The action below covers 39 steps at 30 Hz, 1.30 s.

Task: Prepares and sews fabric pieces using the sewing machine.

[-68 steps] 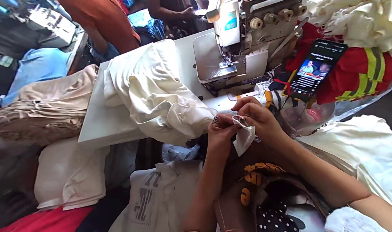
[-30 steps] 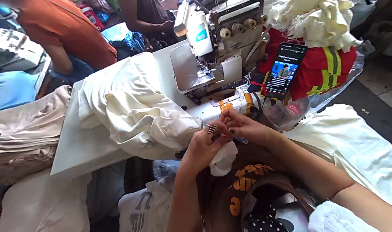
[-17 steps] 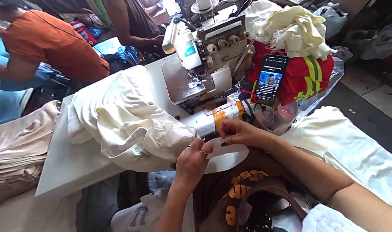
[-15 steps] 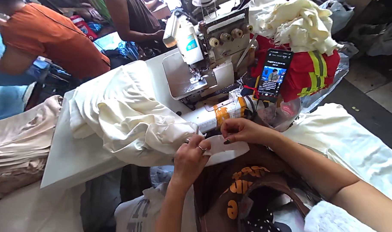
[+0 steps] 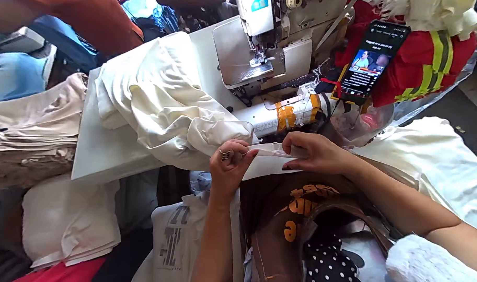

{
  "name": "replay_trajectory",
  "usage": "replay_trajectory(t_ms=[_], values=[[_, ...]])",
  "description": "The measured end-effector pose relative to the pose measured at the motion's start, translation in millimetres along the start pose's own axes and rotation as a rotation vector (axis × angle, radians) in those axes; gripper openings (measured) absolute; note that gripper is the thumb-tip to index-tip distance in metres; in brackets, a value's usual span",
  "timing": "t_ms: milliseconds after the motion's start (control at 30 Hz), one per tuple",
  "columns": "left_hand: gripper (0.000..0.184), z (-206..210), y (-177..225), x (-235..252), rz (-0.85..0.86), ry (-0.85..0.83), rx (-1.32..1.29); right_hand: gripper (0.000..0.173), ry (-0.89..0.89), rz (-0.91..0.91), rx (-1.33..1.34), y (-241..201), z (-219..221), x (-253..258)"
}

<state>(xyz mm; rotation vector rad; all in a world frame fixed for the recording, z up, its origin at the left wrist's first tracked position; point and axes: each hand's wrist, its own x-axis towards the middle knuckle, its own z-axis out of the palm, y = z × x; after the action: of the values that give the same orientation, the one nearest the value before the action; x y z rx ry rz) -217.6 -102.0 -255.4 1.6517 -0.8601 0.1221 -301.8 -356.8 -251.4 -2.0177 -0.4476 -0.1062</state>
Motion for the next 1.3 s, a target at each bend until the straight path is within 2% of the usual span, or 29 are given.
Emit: replay_trajectory(t_ms=[100, 200, 300, 367, 433, 467, 500, 533, 600, 633, 767, 900, 967, 1033, 1133, 1300], values=[[0.013, -6, 0, -2, 0.018, -0.020, -0.021, 0.015, 0.079, -0.050, 0.034, 4, 0, -1], [0.014, -13, 3, -2, 0.036, -0.039, -0.007, 0.013, 0.118, -0.038, 0.022, 4, 1, 0], [0.019, -22, 9, 0, 0.034, -0.089, 0.121, 0.013, 0.137, -0.023, -0.041, 6, 7, 2], [0.025, -31, 12, 2, 0.034, -0.180, 0.280, 0.024, 0.094, -0.015, -0.078, 11, 10, 5], [0.028, -42, 16, 7, 0.065, -0.291, 0.464, 0.048, -0.063, 0.021, -0.081, 12, 9, 15], [0.026, -47, 17, 10, 0.075, -0.337, 0.534, 0.052, -0.173, 0.051, -0.056, 10, 9, 23], [0.024, -54, 17, 15, 0.077, -0.373, 0.578, 0.049, -0.261, 0.061, -0.020, 8, 9, 33], [0.021, -62, 18, 21, 0.065, -0.397, 0.600, 0.038, -0.302, 0.038, 0.016, 9, 10, 44], [0.017, -79, 20, 38, 0.030, -0.402, 0.624, 0.018, -0.250, -0.023, 0.069, 11, 14, 69], [0.016, -88, 20, 49, 0.018, -0.390, 0.629, 0.014, -0.186, -0.029, 0.108, 14, 18, 83], [0.013, -115, -3, 80, -0.075, -0.395, 0.692, 0.015, -0.014, 0.018, 0.186, 35, 41, 137], [0.017, -120, -38, 80, -0.220, -0.466, 0.760, 0.010, -0.006, 0.037, 0.124, 60, 74, 149], [0.019, -120, -46, 73, -0.254, -0.424, 0.752, 0.009, -0.002, 0.050, 0.115, 64, 79, 143], [0.022, -118, -42, 63, -0.198, -0.323, 0.730, 0.009, 0.029, 0.056, 0.114, 63, 78, 136], [0.021, -115, -17, 54, -0.093, -0.184, 0.691, 0.010, 0.113, 0.019, 0.106, 51, 69, 128], [0.017, -112, 18, 49, 0.046, -0.081, 0.714, 0.009, 0.259, -0.118, -0.003, 21, 55, 126]])
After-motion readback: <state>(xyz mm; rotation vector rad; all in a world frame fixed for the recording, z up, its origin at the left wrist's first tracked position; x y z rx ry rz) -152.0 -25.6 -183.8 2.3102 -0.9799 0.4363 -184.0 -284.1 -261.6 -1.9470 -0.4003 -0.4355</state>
